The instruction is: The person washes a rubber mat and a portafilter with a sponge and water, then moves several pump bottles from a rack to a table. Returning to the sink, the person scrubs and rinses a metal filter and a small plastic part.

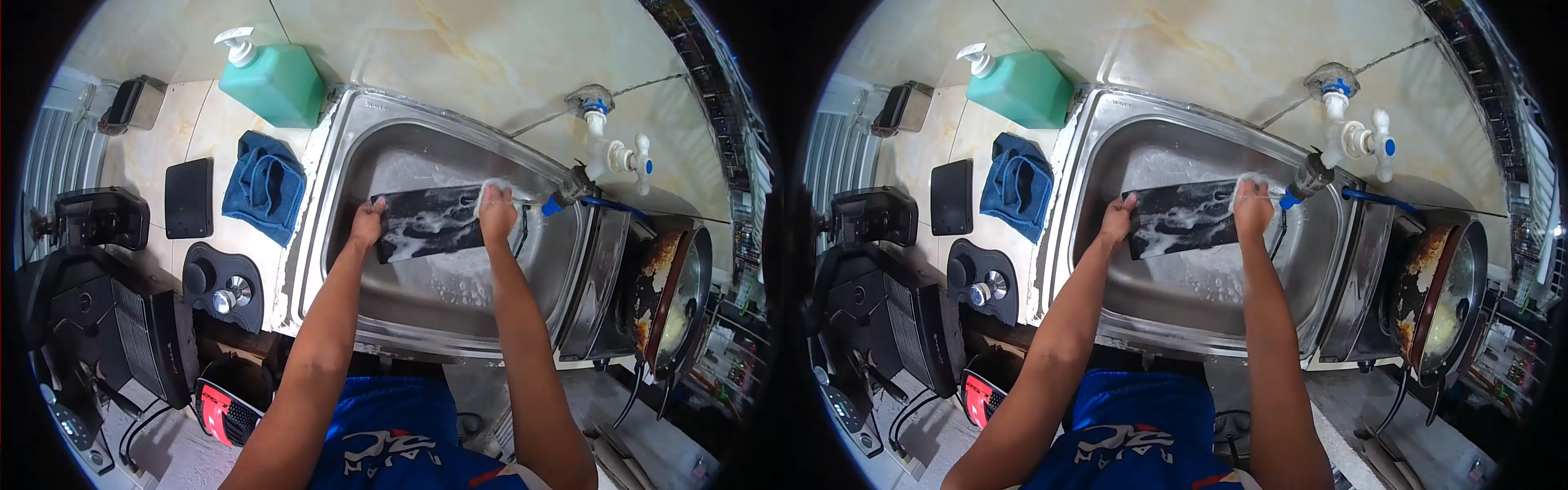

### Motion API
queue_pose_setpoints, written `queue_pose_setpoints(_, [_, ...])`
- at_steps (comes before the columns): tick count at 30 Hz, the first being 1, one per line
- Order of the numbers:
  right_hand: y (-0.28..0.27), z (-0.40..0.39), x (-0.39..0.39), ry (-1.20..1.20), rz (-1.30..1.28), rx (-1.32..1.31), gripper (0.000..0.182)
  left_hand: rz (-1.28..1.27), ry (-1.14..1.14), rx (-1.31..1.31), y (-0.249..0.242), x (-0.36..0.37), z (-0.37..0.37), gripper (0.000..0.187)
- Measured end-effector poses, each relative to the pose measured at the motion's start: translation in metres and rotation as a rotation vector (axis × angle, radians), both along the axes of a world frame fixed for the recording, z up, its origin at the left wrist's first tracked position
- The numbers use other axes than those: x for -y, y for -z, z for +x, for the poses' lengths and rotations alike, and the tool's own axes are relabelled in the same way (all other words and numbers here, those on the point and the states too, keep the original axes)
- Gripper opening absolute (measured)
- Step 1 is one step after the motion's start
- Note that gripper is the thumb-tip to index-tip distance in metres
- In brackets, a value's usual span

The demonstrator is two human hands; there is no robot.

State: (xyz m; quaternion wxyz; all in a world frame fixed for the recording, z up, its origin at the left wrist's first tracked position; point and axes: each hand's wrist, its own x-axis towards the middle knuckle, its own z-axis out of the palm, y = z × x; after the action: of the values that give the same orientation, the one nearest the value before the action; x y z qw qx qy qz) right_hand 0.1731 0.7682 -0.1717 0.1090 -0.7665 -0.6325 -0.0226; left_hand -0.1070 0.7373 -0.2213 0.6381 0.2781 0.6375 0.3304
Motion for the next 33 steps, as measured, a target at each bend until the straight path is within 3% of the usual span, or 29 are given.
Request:
queue_pose_setpoints(1, [0.005, -0.013, -0.008, -0.043, 0.170, 0.019, 0.015, 0.005, 0.035, 0.002, -0.011, 0.000, 0.001, 0.038])
queue_pose_setpoints(3, [-0.001, -0.073, -0.008, 0.029, 0.005, -0.056, 0.016, 0.015, 0.061, 0.004, -0.013, -0.005, 0.003, 0.039])
queue_pose_setpoints(5, [-0.001, -0.131, -0.001, -0.127, 0.036, -0.197, 0.014, -0.048, -0.120, 0.257, 0.014, -0.006, 0.001, 0.051])
queue_pose_setpoints(6, [0.002, -0.151, 0.002, -0.201, 0.115, -0.255, 0.013, -0.051, -0.120, 0.252, 0.003, -0.006, -0.001, 0.051])
queue_pose_setpoints(8, [-0.006, -0.172, 0.001, -0.177, 0.085, -0.342, 0.012, -0.167, -0.307, 0.442, -0.033, -0.014, 0.000, 0.069])
queue_pose_setpoints(9, [-0.014, -0.178, 0.005, -0.246, 0.003, -0.357, 0.011, -0.222, -0.289, 0.237, -0.019, -0.018, 0.004, 0.086])
queue_pose_setpoints(10, [-0.017, -0.182, 0.009, -0.319, -0.076, -0.372, 0.010, -0.220, -0.287, 0.241, -0.030, -0.018, 0.004, 0.086])
queue_pose_setpoints(12, [-0.021, -0.192, 0.028, -0.390, -0.048, -0.527, 0.010, -0.214, -0.239, 0.671, -0.047, -0.013, -0.003, 0.095])
queue_pose_setpoints(13, [-0.025, -0.190, 0.038, -0.431, -0.070, -0.511, 0.008, -0.223, -0.195, 0.757, -0.038, -0.013, -0.008, 0.098])
queue_pose_setpoints(16, [-0.022, -0.167, 0.008, -0.576, -0.102, -0.359, 0.008, -0.130, -0.070, 0.600, -0.055, -0.014, -0.002, 0.102])
queue_pose_setpoints(18, [-0.020, -0.168, -0.027, -0.345, -0.116, -0.272, 0.015, -0.099, -0.092, 0.598, -0.059, -0.010, 0.007, 0.104])
queue_pose_setpoints(20, [-0.019, -0.181, -0.017, -0.310, -0.027, -0.331, 0.014, -0.176, -0.146, 0.351, -0.081, -0.016, 0.008, 0.105])
queue_pose_setpoints(21, [-0.020, -0.188, 0.000, -0.300, -0.031, -0.387, 0.014, -0.105, -0.185, 0.555, -0.092, -0.015, 0.007, 0.085])
queue_pose_setpoints(22, [-0.021, -0.191, 0.020, -0.294, -0.033, -0.435, 0.013, -0.102, -0.187, 0.562, -0.076, -0.018, 0.003, 0.085])
queue_pose_setpoints(24, [-0.024, -0.179, 0.060, -0.439, -0.190, -0.412, 0.013, -0.087, -0.144, 0.395, -0.029, -0.012, 0.000, 0.060])
queue_pose_setpoints(25, [-0.026, -0.169, 0.073, -0.540, -0.243, -0.356, 0.012, -0.065, -0.204, 0.210, -0.038, -0.013, 0.003, 0.042])
queue_pose_setpoints(27, [-0.021, -0.126, 0.090, -0.769, -0.195, -0.237, 0.011, -0.081, -0.223, 0.200, -0.011, -0.017, 0.009, 0.043])
queue_pose_setpoints(28, [0.001, -0.096, 0.089, -0.741, -0.157, -0.106, 0.012, -0.118, -0.248, 0.171, 0.001, -0.012, 0.006, 0.044])
queue_pose_setpoints(29, [0.021, -0.066, 0.080, -0.724, -0.115, 0.016, 0.013, -0.060, -0.156, -0.199, -0.024, -0.011, 0.010, 0.048])
queue_pose_setpoints(30, [0.021, -0.040, 0.068, -0.636, -0.047, 0.010, 0.013, -0.025, -0.157, -0.138, -0.007, -0.010, 0.009, 0.046])
queue_pose_setpoints(32, [-0.011, -0.008, 0.049, -0.354, -0.077, 0.020, 0.013, 0.013, -0.054, -0.208, -0.029, -0.009, 0.009, 0.039])
queue_pose_setpoints(33, [-0.008, -0.010, 0.037, -0.357, -0.072, 0.024, 0.013, 0.018, -0.058, -0.205, -0.028, -0.011, 0.010, 0.039])
